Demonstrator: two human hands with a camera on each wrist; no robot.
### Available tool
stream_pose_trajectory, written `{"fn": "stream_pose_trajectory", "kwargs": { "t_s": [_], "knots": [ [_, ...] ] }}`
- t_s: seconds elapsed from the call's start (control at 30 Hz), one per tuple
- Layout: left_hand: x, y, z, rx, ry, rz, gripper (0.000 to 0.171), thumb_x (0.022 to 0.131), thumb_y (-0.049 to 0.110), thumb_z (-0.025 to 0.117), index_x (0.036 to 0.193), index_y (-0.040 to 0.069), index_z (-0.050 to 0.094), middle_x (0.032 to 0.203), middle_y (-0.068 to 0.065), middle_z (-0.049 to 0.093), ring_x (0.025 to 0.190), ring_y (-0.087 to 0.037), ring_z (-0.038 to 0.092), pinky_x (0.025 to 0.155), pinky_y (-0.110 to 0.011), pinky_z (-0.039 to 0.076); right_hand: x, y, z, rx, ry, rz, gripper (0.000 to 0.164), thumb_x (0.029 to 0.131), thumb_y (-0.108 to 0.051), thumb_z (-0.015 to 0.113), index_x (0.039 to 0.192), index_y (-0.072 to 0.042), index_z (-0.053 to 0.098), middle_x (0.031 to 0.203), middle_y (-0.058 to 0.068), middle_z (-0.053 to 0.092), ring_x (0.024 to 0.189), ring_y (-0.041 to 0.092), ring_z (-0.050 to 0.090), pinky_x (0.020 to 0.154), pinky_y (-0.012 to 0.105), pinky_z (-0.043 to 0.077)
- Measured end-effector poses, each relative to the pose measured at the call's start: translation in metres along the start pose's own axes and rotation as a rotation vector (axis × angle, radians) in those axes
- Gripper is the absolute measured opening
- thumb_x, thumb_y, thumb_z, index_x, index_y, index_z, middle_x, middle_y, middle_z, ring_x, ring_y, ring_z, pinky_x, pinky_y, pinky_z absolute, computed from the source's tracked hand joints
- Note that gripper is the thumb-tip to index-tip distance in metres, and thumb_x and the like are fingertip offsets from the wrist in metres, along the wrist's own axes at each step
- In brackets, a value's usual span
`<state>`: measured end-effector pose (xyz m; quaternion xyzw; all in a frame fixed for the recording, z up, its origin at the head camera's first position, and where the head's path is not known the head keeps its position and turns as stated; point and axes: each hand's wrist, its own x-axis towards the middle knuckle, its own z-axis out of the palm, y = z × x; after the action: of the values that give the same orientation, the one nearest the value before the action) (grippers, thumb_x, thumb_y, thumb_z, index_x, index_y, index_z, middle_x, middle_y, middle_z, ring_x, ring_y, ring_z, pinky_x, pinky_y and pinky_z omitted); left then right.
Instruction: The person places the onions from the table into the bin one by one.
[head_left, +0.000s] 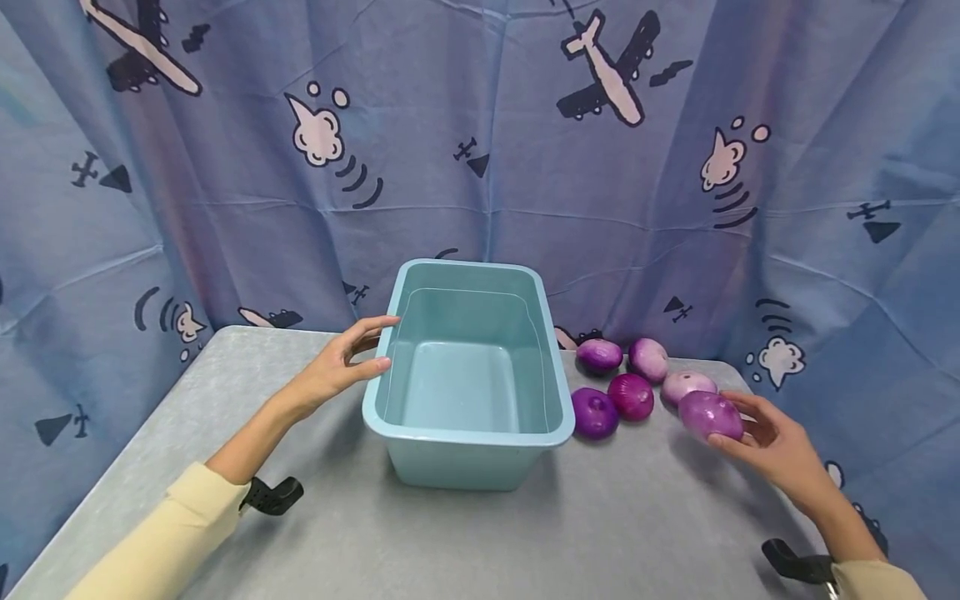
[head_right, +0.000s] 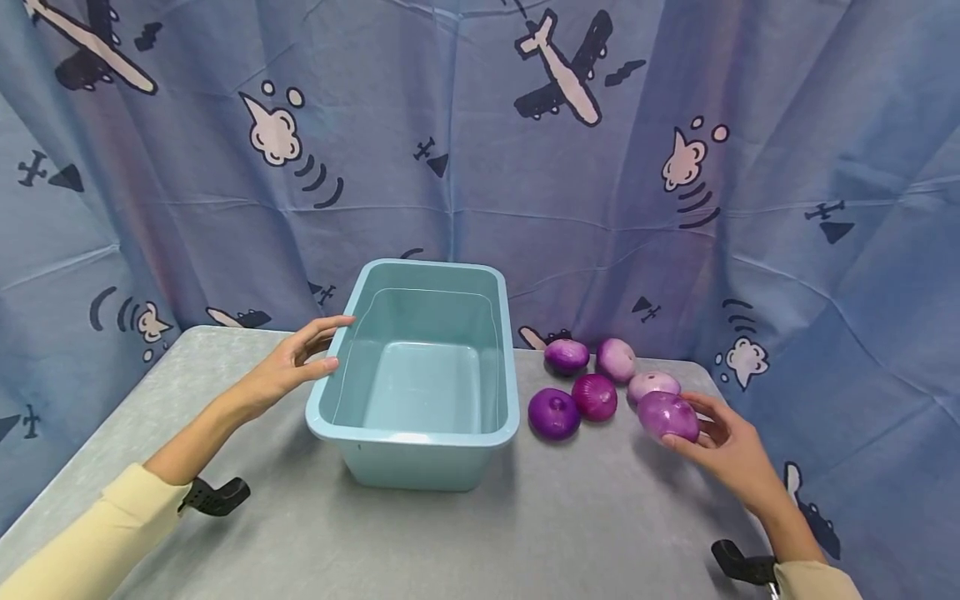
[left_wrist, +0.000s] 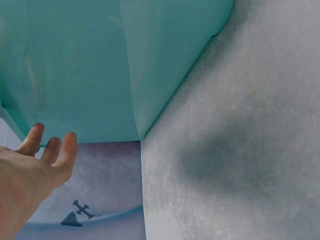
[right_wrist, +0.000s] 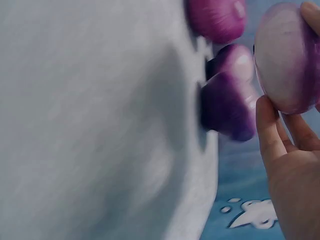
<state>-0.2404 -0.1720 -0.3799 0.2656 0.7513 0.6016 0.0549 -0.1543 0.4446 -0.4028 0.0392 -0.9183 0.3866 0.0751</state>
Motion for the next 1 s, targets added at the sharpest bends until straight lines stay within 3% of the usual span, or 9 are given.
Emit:
{"fn": "stream_pose_trajectory", "kwargs": {
  "t_s": [0.07, 0.13, 0.27, 0.4, 0.73, 1.0],
  "knots": [
    [0.000, 0.000, 0.000, 0.004, -0.001, 0.000, 0.061, 0.099, 0.023, 0.066, 0.155, 0.019, 0.042, 0.159, -0.009, 0.034, 0.144, -0.037, 0.031, 0.106, -0.064, 0.033, 0.003, -0.007, 0.000, 0.015, 0.017, -0.038, 0.071, 0.092, -0.021, 0.079, 0.151, -0.003, 0.042, 0.143, 0.020, 0.047, 0.112, -0.007, 0.047, 0.081, 0.008, 0.044],
    [0.000, 0.000, 0.000, 0.006, -0.002, -0.002, 0.061, 0.099, 0.023, 0.066, 0.155, 0.019, 0.042, 0.159, -0.009, 0.033, 0.144, -0.037, 0.031, 0.106, -0.064, 0.033, 0.006, -0.013, 0.002, 0.032, 0.029, -0.073, 0.070, 0.092, -0.018, 0.079, 0.150, -0.005, 0.044, 0.139, 0.013, 0.050, 0.110, -0.011, 0.047, 0.082, 0.008, 0.044],
    [-0.001, 0.000, 0.000, 0.010, -0.003, -0.007, 0.061, 0.099, 0.024, 0.066, 0.155, 0.020, 0.042, 0.159, -0.009, 0.033, 0.144, -0.038, 0.031, 0.107, -0.064, 0.033, 0.013, -0.025, 0.006, 0.080, 0.020, -0.124, 0.066, 0.092, -0.013, 0.078, 0.150, -0.009, 0.047, 0.134, -0.002, 0.053, 0.110, -0.006, 0.053, 0.083, 0.011, 0.047],
    [0.000, 0.000, 0.000, 0.013, -0.002, -0.004, 0.061, 0.099, 0.024, 0.066, 0.155, 0.020, 0.042, 0.159, -0.009, 0.034, 0.143, -0.037, 0.031, 0.106, -0.064, 0.033, 0.021, -0.037, 0.013, 0.146, -0.002, -0.168, 0.065, 0.091, -0.004, 0.077, 0.149, -0.009, 0.048, 0.131, -0.007, 0.055, 0.110, 0.000, 0.058, 0.084, 0.015, 0.050],
    [-0.001, 0.001, 0.000, 0.011, -0.002, -0.011, 0.061, 0.100, 0.024, 0.066, 0.156, 0.021, 0.041, 0.160, -0.007, 0.031, 0.144, -0.036, 0.030, 0.108, -0.063, 0.032, 0.041, -0.063, 0.032, 0.267, -0.057, -0.228, 0.063, 0.089, 0.004, 0.076, 0.146, -0.004, 0.050, 0.133, 0.001, 0.056, 0.113, 0.007, 0.061, 0.087, 0.020, 0.051],
    [-0.001, 0.001, 0.000, 0.009, 0.003, -0.013, 0.061, 0.099, 0.024, 0.066, 0.155, 0.022, 0.042, 0.161, -0.007, 0.031, 0.145, -0.036, 0.029, 0.108, -0.063, 0.031, 0.053, -0.083, 0.041, 0.275, -0.058, -0.231, 0.063, 0.089, -0.001, 0.078, 0.145, -0.009, 0.051, 0.136, 0.004, 0.056, 0.116, 0.009, 0.059, 0.090, 0.019, 0.049]
  ]
}}
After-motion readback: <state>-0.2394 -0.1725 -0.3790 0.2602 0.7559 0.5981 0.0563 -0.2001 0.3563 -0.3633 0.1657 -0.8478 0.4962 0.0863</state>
